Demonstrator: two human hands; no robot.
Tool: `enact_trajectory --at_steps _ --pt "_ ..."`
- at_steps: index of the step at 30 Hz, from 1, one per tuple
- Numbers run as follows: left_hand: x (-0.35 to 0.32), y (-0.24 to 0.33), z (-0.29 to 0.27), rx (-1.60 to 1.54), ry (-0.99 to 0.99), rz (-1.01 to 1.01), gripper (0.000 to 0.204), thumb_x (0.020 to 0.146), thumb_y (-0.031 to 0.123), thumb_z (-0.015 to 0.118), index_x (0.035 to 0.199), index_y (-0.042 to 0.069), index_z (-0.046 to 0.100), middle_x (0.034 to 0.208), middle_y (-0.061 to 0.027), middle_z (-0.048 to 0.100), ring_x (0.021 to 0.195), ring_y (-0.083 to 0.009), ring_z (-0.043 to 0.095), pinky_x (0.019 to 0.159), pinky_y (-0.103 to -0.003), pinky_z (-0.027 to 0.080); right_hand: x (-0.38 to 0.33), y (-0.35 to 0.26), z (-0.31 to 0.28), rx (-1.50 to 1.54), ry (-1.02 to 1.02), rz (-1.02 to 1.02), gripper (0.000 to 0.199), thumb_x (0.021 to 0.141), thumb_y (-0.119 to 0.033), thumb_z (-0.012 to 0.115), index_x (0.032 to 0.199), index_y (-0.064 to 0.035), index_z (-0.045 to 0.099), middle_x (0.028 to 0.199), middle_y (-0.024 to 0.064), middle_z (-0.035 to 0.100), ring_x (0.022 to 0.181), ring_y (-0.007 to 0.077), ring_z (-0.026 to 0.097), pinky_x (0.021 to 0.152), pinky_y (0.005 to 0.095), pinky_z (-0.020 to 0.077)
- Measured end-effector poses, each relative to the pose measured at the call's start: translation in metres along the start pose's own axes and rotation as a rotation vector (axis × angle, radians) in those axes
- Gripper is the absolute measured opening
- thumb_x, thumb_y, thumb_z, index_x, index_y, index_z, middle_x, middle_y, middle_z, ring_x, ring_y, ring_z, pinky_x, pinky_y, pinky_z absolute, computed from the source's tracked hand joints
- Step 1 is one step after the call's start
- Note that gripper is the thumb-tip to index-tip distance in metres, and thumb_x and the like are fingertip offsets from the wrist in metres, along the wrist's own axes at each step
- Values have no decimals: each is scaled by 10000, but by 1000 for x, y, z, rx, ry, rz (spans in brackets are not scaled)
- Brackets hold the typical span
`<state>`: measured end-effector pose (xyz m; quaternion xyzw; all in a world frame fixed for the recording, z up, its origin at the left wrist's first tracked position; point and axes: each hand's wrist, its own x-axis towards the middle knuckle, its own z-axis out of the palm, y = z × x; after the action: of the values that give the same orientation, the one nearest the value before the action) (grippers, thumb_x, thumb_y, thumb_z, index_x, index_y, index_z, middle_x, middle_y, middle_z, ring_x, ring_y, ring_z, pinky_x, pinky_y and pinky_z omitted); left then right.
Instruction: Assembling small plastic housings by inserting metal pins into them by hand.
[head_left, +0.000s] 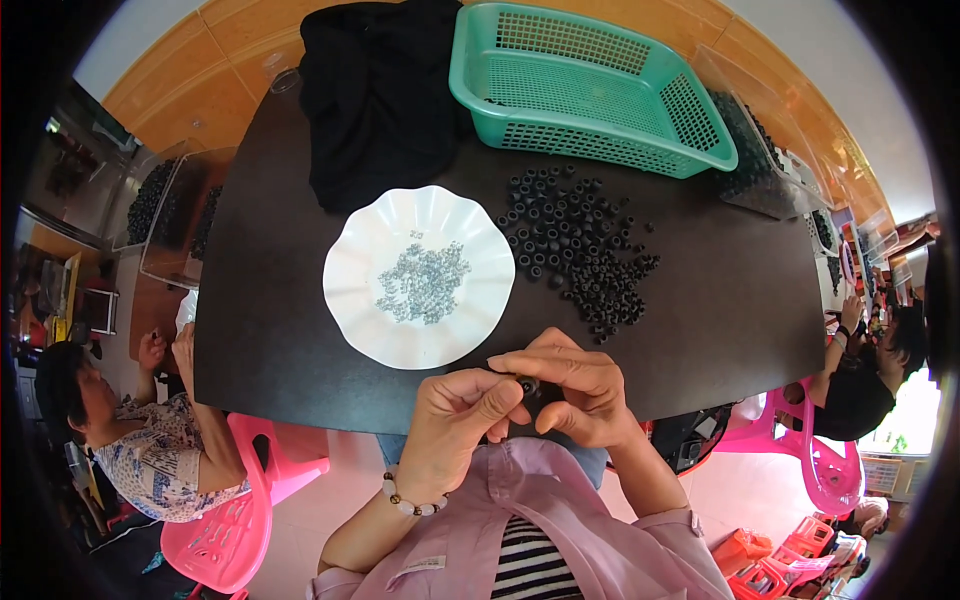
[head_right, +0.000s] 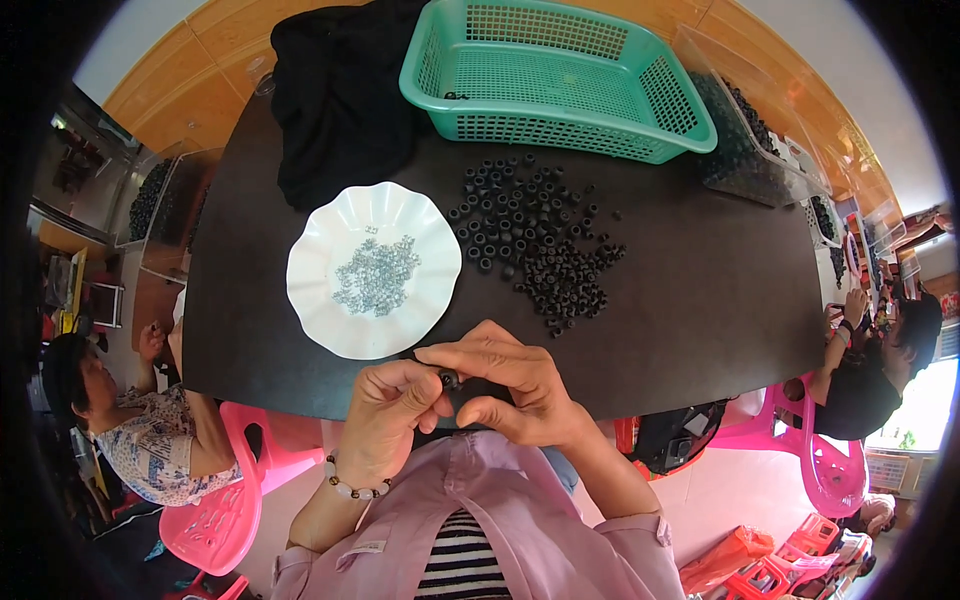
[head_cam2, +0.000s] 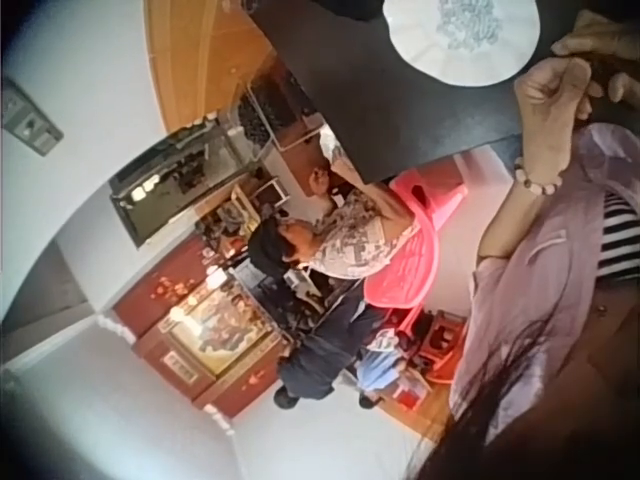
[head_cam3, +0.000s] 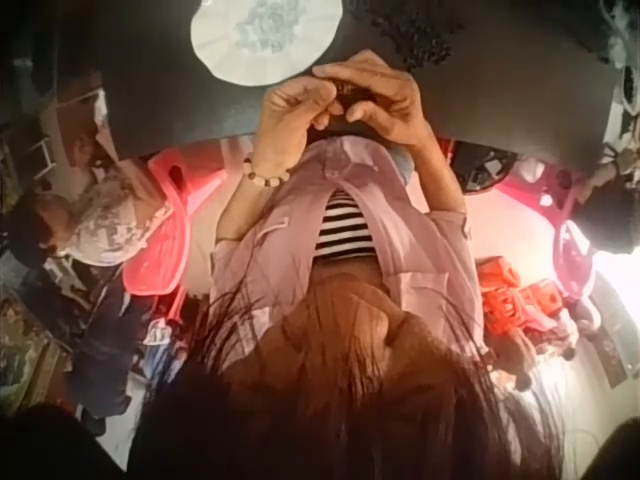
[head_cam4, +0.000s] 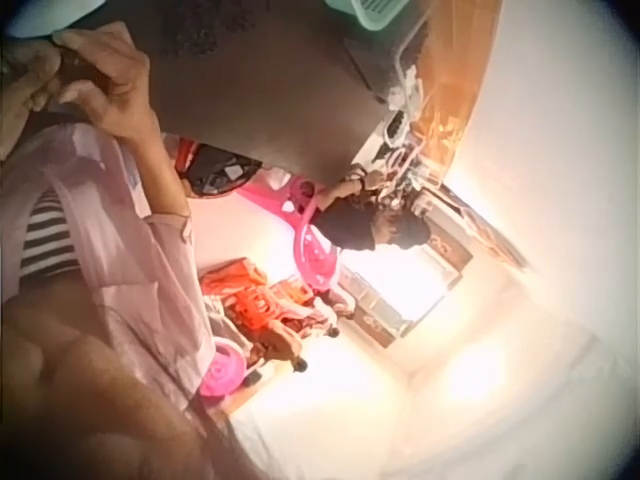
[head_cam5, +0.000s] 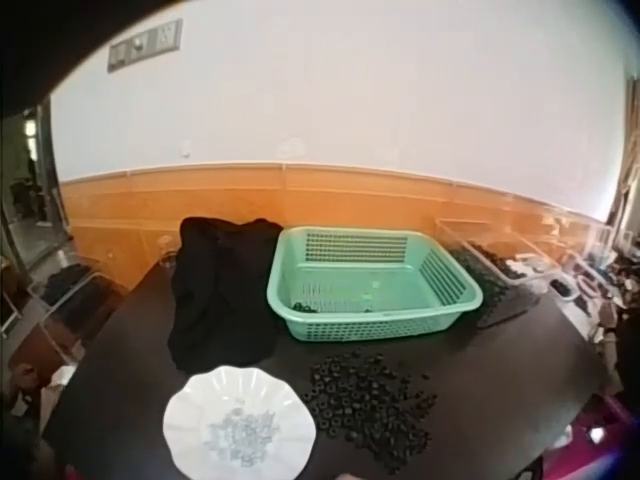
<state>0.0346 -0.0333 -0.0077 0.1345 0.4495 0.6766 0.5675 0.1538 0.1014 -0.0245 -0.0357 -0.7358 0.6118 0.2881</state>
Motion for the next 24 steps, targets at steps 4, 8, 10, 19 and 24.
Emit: enact_trajectory --at_steps 4,8,10,19,24 --pt "2 -1 2 10 33 24 220 878 222 678 899 4 699 705 -56 656 568 -53 487 521 -194 395 0 -2 -1 2 9 40 579 752 -382 738 1177 -3 630 999 61 676 803 179 537 773 302 446" --pt "4 -4 1 58 46 48 235 875 233 681 912 3 700 695 -50 649 552 -52 464 502 -195 365 -1 0 -9 -73 -30 14 573 752 -392 738 1158 0 638 1001 72 674 806 180 543 776 310 448" --pt "6 -6 2 50 55 46 232 876 232 681 911 3 700 677 -40 635 545 -51 458 497 -194 355 -1 0 -11 -72 2 28 595 743 -440 747 1099 30 663 1009 94 685 816 179 540 736 290 435" --pt "8 -10 5 -54 98 -16 215 896 218 661 830 15 677 615 18 543 519 -38 415 469 -196 276 6 -4 -12 -103 15 -37 459 737 -224 787 1125 -13 665 956 68 675 797 177 533 720 291 441" --pt "11 -9 11 -100 91 4 228 896 233 661 831 15 678 596 28 513 521 -40 392 474 -196 268 1 -14 -24 -257 114 -78 434 686 -161 809 1076 -27 673 973 74 670 820 198 550 740 301 443"
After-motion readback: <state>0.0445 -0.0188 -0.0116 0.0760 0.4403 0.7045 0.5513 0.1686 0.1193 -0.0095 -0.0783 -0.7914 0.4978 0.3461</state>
